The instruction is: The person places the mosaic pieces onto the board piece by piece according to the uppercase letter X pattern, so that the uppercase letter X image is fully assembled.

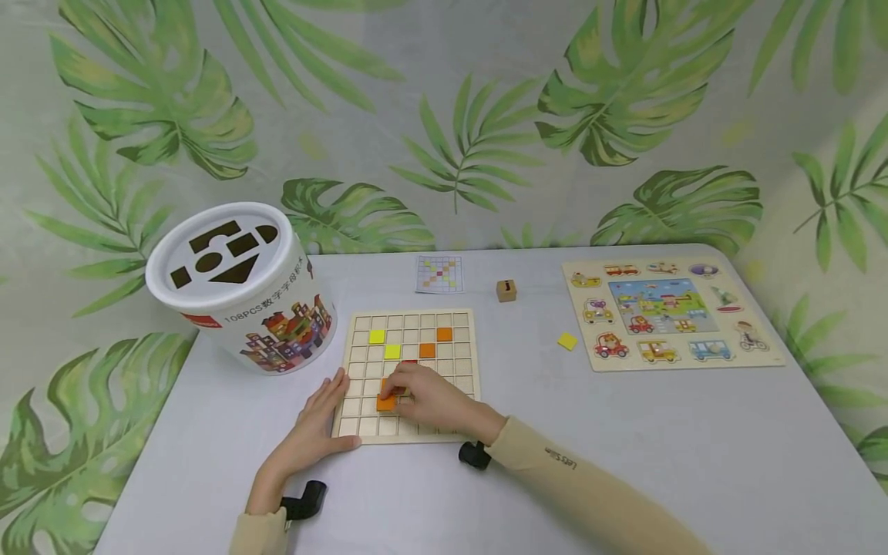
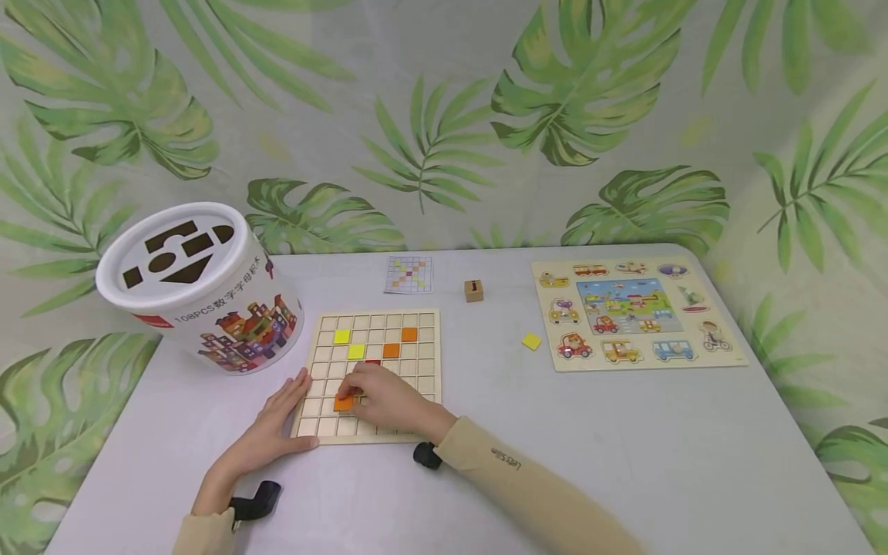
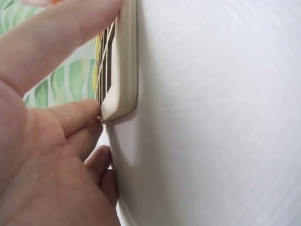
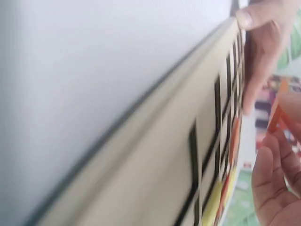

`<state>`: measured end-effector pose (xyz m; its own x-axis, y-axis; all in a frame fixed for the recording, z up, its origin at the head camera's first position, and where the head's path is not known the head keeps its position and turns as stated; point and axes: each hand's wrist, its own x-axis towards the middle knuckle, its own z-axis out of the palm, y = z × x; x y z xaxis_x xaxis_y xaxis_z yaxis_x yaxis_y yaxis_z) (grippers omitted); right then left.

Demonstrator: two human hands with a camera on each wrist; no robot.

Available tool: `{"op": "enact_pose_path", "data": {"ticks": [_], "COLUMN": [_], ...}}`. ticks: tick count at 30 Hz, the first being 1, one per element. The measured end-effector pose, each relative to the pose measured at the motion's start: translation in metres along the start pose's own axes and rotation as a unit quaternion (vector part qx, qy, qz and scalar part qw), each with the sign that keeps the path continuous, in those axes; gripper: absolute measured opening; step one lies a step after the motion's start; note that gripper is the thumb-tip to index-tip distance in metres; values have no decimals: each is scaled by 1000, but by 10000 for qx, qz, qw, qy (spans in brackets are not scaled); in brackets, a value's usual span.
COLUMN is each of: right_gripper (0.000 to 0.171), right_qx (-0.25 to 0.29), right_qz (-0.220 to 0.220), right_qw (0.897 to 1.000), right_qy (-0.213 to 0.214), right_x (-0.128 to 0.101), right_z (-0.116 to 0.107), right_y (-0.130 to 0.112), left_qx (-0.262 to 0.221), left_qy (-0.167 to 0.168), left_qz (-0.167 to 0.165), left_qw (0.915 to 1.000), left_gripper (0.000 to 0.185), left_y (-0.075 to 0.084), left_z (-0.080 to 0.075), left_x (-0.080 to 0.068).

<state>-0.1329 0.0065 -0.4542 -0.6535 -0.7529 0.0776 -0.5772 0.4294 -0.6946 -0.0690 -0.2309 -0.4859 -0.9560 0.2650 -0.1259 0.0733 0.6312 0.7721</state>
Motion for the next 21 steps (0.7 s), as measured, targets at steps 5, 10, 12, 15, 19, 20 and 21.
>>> {"op": "enact_pose_path", "data": {"ticks": [5, 10, 12, 15, 19, 20, 21], "right_gripper": [16, 16, 15, 15, 16, 16, 16], "right_qx": [-299, -688, -798, -881, -826, -763, -679], "right_qz": [70, 224, 265, 302, 361, 372, 393], "right_qw": [9995, 9974, 9965, 9957, 9959, 9963, 9969], "right_qy": [-74, -69, -28, 8, -103, -114, -104], "right_x": [16, 23, 25, 27, 26, 25, 23], "right_z": [17, 25, 27, 28, 27, 25, 23], "right_y": [-6, -12, -14, -17, -19, -18, -17], "left_qx": [0, -23, -29, -33, -12, -5, -4], "left_qy": [7, 17, 24, 20, 23, 34, 42], "left_qz": [69, 103, 97, 58, 53, 64, 71], "left_qw": [10000, 9999, 9999, 10000, 10000, 10000, 10000], "left_gripper": [97, 96, 96, 97, 97, 97, 97], "left_y": [2, 5, 5, 5, 4, 4, 4], "left_z": [-1, -2, -2, -2, -2, -2, -2], "left_x": [-1, -1, -1, -1, -1, -1, -1]}}
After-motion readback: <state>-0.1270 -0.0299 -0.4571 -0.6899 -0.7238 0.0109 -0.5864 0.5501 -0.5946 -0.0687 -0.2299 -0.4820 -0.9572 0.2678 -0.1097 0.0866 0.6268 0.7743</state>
